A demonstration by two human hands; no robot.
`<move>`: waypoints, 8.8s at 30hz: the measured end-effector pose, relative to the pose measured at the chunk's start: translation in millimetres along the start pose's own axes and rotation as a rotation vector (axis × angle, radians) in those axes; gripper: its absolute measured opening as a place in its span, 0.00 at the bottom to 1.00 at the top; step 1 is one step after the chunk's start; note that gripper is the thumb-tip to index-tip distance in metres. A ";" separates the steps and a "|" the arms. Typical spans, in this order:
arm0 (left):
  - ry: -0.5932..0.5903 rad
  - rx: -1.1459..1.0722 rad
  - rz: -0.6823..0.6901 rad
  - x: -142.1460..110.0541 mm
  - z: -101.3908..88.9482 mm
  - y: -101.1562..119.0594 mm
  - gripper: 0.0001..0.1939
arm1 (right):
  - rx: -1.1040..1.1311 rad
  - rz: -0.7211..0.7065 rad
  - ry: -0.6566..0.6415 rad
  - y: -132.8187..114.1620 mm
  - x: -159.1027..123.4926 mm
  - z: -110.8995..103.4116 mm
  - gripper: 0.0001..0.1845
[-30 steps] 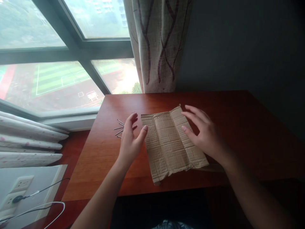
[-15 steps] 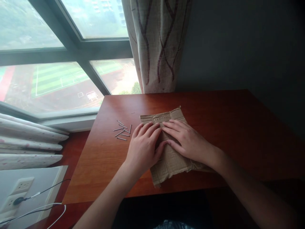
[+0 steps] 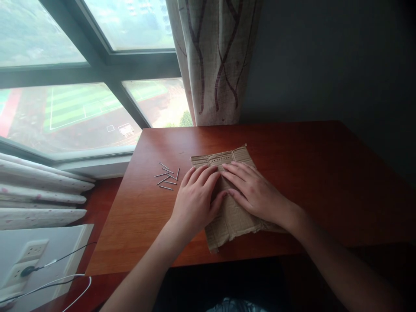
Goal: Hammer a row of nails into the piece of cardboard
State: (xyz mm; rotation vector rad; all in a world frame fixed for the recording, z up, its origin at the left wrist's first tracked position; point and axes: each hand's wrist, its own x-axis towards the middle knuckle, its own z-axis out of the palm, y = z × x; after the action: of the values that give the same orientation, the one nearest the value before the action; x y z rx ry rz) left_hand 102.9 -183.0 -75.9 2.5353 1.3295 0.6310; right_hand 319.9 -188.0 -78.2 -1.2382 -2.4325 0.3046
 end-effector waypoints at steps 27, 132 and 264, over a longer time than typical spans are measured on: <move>0.202 -1.030 -0.566 -3.7 6.8 -39.1 0.32 | 0.751 0.666 0.293 31.1 -26.5 -2.5 0.27; 0.065 0.061 -0.409 -54.2 -34.4 -114.9 0.13 | -0.029 0.384 0.331 55.4 -75.8 -23.9 0.15; 0.078 -0.575 -0.110 97.3 20.9 -23.8 0.03 | 0.187 0.280 -0.097 27.3 -78.6 -60.9 0.17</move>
State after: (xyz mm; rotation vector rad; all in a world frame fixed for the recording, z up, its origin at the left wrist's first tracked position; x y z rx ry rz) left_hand 144.0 -89.2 -76.7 1.9809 1.0986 0.9379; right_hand 408.1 -234.8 -52.5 -1.5077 -2.2445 0.6694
